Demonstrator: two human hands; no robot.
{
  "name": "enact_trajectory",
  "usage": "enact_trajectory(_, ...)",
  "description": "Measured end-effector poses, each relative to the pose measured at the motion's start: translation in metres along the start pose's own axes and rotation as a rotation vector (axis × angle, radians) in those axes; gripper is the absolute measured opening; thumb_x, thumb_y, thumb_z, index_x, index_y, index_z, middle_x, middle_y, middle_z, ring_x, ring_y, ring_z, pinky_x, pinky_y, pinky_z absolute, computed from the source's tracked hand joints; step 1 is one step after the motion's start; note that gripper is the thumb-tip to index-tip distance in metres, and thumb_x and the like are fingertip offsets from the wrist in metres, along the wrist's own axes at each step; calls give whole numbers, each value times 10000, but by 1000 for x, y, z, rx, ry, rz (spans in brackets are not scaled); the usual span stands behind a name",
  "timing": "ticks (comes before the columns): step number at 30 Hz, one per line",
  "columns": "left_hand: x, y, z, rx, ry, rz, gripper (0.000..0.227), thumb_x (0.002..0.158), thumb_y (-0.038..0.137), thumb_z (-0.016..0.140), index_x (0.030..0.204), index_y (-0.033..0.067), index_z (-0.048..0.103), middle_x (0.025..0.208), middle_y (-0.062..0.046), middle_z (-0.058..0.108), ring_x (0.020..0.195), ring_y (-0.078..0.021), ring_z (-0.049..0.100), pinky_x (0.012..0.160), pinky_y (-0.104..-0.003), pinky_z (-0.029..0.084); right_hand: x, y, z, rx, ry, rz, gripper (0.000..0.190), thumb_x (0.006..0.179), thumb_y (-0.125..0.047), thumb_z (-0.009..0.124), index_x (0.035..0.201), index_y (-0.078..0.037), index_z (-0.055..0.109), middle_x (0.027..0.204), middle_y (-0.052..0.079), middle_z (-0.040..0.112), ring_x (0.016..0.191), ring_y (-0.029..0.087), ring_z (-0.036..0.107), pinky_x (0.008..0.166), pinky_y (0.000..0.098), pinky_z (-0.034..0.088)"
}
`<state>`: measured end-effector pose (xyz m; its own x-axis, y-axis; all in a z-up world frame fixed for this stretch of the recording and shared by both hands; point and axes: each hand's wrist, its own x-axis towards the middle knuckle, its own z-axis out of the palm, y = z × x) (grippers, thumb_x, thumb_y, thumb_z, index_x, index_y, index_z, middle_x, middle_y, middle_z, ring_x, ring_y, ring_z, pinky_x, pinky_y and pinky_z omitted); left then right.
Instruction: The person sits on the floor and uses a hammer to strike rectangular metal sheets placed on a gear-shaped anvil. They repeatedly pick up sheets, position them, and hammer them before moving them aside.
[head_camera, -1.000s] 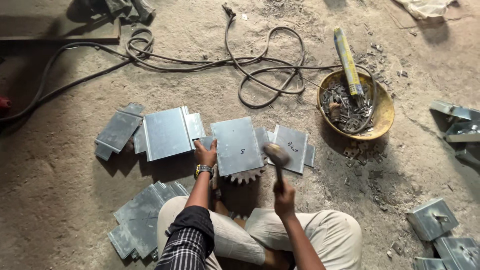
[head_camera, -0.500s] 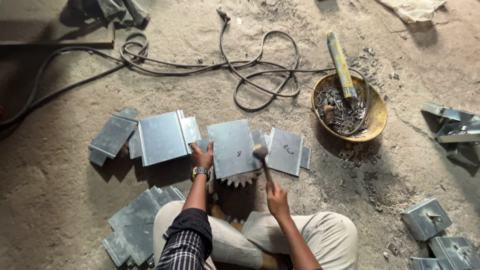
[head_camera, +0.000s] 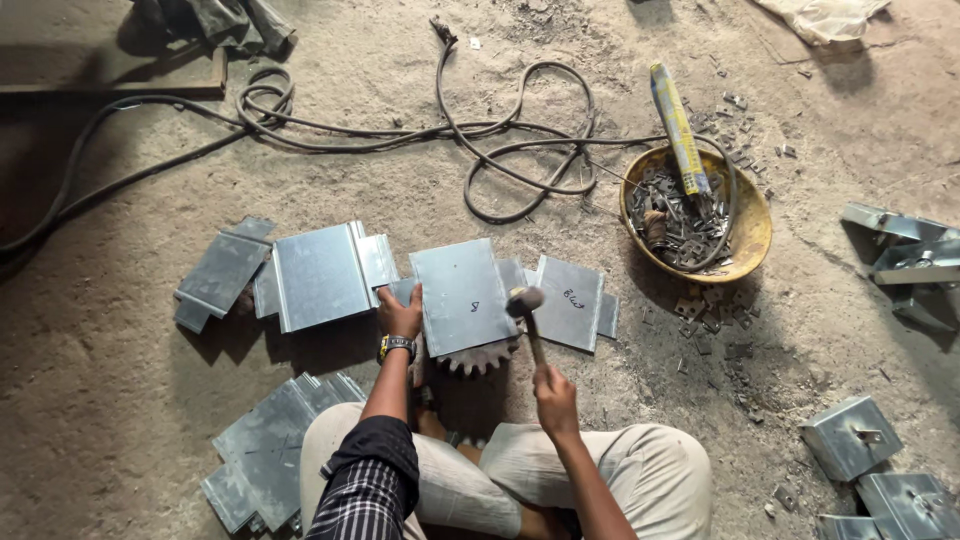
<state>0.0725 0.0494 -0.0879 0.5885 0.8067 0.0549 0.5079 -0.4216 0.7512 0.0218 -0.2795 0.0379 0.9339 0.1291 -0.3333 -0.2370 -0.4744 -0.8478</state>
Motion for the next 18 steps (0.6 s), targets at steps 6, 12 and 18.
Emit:
enact_trajectory(6, 0, 2, -3, -5, -7, -50, 706, 843, 556, 744, 1156, -22, 487, 918, -339, 699, 868, -530, 681, 762, -573, 548, -18, -19, -6, 92, 98, -171, 436, 1013, -395, 463, 803, -44, 612, 540, 46, 537, 431, 178, 493, 425, 393, 372)
enact_trajectory(12, 1, 15, -10, -39, 37, -38, 721, 831, 561, 751, 1169, -29, 511, 980, -329, 710, 910, -504, 705, 791, -550, 568, -16, -8, 3, -51, 5, 56, 439, 1026, -436, 449, 853, -74, 627, 538, 80, 551, 503, 204, 524, 515, 405, 392)
enact_trajectory(18, -2, 20, -11, -45, 9, -47, 752, 790, 555, 801, 1189, -17, 520, 1093, -326, 692, 997, -504, 674, 849, -549, 543, -21, 7, -8, 219, 55, -199, 556, 1099, -441, 377, 788, -27, 581, 577, 39, 522, 483, 160, 470, 470, 360, 366)
